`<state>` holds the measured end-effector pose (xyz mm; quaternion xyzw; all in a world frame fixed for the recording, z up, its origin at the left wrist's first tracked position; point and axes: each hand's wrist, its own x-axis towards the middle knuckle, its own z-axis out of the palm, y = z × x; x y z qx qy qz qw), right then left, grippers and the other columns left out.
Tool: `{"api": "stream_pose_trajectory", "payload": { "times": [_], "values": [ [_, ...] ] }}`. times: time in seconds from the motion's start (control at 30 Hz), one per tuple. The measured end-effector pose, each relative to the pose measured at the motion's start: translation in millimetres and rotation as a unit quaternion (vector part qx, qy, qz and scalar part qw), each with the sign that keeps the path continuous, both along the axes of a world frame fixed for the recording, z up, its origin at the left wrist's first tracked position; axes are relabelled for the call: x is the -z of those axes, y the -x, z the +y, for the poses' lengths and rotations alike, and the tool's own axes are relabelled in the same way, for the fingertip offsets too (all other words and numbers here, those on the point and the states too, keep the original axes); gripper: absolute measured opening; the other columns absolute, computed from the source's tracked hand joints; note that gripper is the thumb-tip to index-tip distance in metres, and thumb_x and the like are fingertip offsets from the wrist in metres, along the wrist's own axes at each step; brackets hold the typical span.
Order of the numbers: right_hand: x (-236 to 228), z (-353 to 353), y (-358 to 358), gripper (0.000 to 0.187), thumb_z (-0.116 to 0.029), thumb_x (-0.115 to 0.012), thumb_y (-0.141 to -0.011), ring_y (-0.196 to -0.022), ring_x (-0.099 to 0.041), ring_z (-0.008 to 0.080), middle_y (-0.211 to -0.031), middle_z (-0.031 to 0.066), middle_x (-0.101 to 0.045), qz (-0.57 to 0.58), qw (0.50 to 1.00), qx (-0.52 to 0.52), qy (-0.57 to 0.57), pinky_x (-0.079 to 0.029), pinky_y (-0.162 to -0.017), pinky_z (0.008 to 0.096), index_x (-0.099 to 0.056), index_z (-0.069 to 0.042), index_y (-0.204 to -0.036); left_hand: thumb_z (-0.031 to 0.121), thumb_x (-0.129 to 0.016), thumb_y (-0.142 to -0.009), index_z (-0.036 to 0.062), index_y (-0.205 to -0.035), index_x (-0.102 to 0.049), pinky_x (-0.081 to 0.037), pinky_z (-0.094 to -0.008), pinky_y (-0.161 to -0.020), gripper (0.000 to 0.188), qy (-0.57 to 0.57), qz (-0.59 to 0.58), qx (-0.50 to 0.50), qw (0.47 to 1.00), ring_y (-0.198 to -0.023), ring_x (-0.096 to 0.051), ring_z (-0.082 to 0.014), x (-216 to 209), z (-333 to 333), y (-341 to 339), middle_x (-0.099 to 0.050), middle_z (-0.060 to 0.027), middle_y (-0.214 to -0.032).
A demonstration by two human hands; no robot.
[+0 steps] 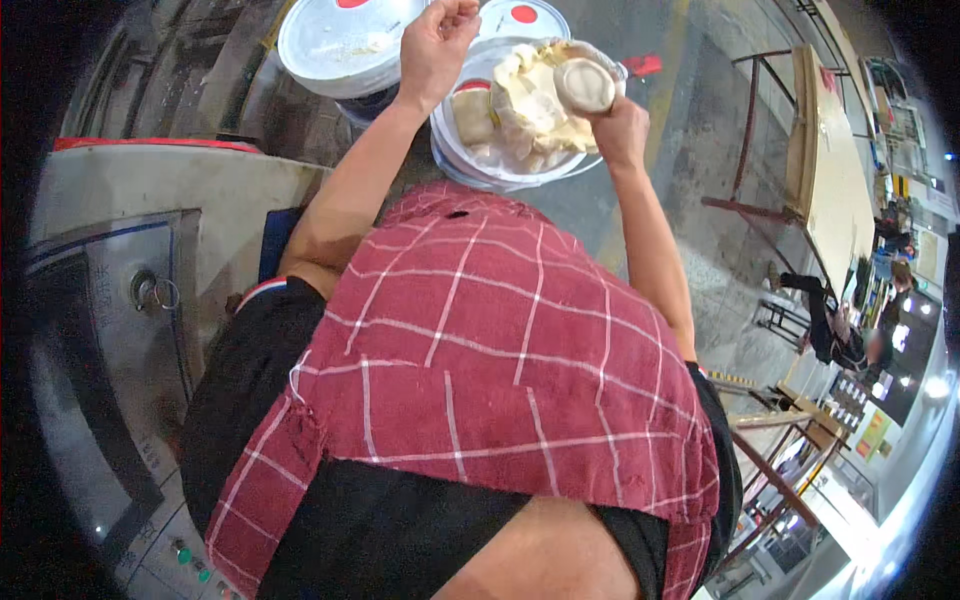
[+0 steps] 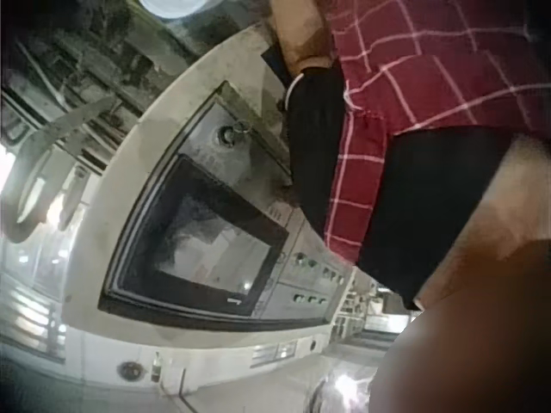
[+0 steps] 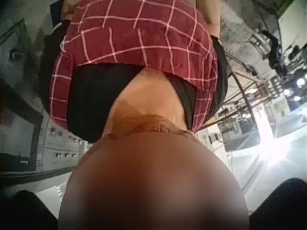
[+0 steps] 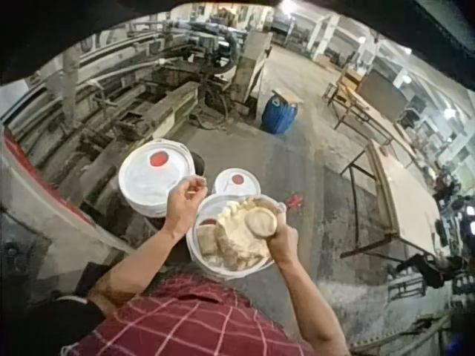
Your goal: Mixing adhesive paste in a bucket and adding liquid from a squeeze bottle.
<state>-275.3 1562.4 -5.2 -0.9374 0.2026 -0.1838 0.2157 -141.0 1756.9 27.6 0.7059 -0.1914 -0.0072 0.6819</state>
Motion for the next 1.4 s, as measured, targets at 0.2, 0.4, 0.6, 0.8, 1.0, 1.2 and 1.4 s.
{"api": "stream_pose_trajectory", "payload": {
  "times": [0.2,0.4,0.6,0.8,1.0,1.2,1.4],
  "values": [
    [3,-2,-5,0.025,-0.024,-0.069,-0.061,-0.066,-0.058,0.0335,-0.068,0.0187,-0.058,0.026,0.999,-0.034,0.024,-0.045,-0.06,0.0386,-0.064,-0.004,-0.073,0.01,-0.056,-0.078,0.0021,-0.089,-0.055,-0.043,-0.0238,-0.065,0.014,-0.004,0.0,0.004,1.0,-0.07,-0.053,-0.0121,0,-1,3,-0.056,-0.0039,-0.079],
    [1,-4,-2,0.026,-0.022,-0.071,-0.06,-0.068,-0.059,0.0306,-0.071,0.0176,-0.059,0.015,0.999,0.022,-0.017,-0.046,-0.059,0.0358,-0.064,-0.005,-0.078,0.013,-0.056,-0.079,0.0023,-0.089,-0.055,-0.043,-0.0244,-0.065,0.014,-0.015,0.016,-0.021,1.0,-0.072,-0.053,-0.0124,4,5,11,-0.056,-0.0035,-0.079],
    [11,-8,-3,0.024,-0.026,-0.066,-0.064,-0.07,-0.058,0.0341,-0.069,0.0156,-0.06,0.145,0.984,-0.032,0.097,-0.046,-0.061,0.0416,-0.064,-0.006,-0.076,0.012,-0.056,-0.079,0.0024,-0.089,-0.055,-0.043,-0.0248,-0.066,0.014,-0.003,-0.001,-0.015,1.0,-0.073,-0.053,-0.0125,-2,0,14,-0.056,-0.0034,-0.08],
    [5,-10,10,0.026,-0.019,-0.071,-0.061,-0.063,-0.061,0.0224,-0.065,0.0121,-0.062,-0.045,0.982,0.054,-0.174,-0.045,-0.056,0.0334,-0.063,0.001,-0.075,0.011,-0.06,-0.075,0.0041,-0.093,-0.058,-0.045,-0.0214,-0.065,0.019,0.047,-0.071,-0.035,0.996,-0.07,-0.054,-0.0084,27,4,3,-0.06,-0.0025,-0.082],
    [-1,-31,23,0.023,-0.014,-0.064,-0.073,-0.061,-0.057,0.0121,-0.078,0.0033,-0.06,-0.165,0.704,0.139,-0.676,-0.047,-0.052,0.0209,-0.057,-0.003,-0.091,0.009,-0.059,-0.076,0.0036,-0.093,-0.058,-0.045,-0.0204,-0.066,0.017,0.05,-0.038,-0.016,0.998,-0.072,-0.053,-0.0073,23,2,4,-0.059,-0.0014,-0.08],
    [-4,-43,31,0.018,-0.012,-0.057,-0.077,-0.066,-0.056,0.0122,-0.081,0.0053,-0.06,-0.179,0.549,0.073,-0.813,-0.047,-0.053,0.0216,-0.055,-0.003,-0.092,0.007,-0.057,-0.077,0.0009,-0.095,-0.056,-0.044,-0.0225,-0.071,0.019,0.074,-0.026,0.01,0.997,-0.078,-0.055,-0.011,17,-7,3,-0.059,-0.0045,-0.084],
    [-29,-14,18,0.015,-0.007,-0.064,-0.066,-0.069,-0.056,0.011,-0.074,0.0052,-0.062,-0.114,0.879,0.083,-0.455,-0.045,-0.061,0.0288,-0.062,0.001,-0.079,0.007,-0.051,-0.082,-0.0017,-0.101,-0.054,-0.041,-0.028,-0.082,0.022,-0.012,0.025,0.024,0.999,-0.091,-0.052,-0.0163,23,-12,1,-0.056,-0.009,-0.098]
  ]
}}
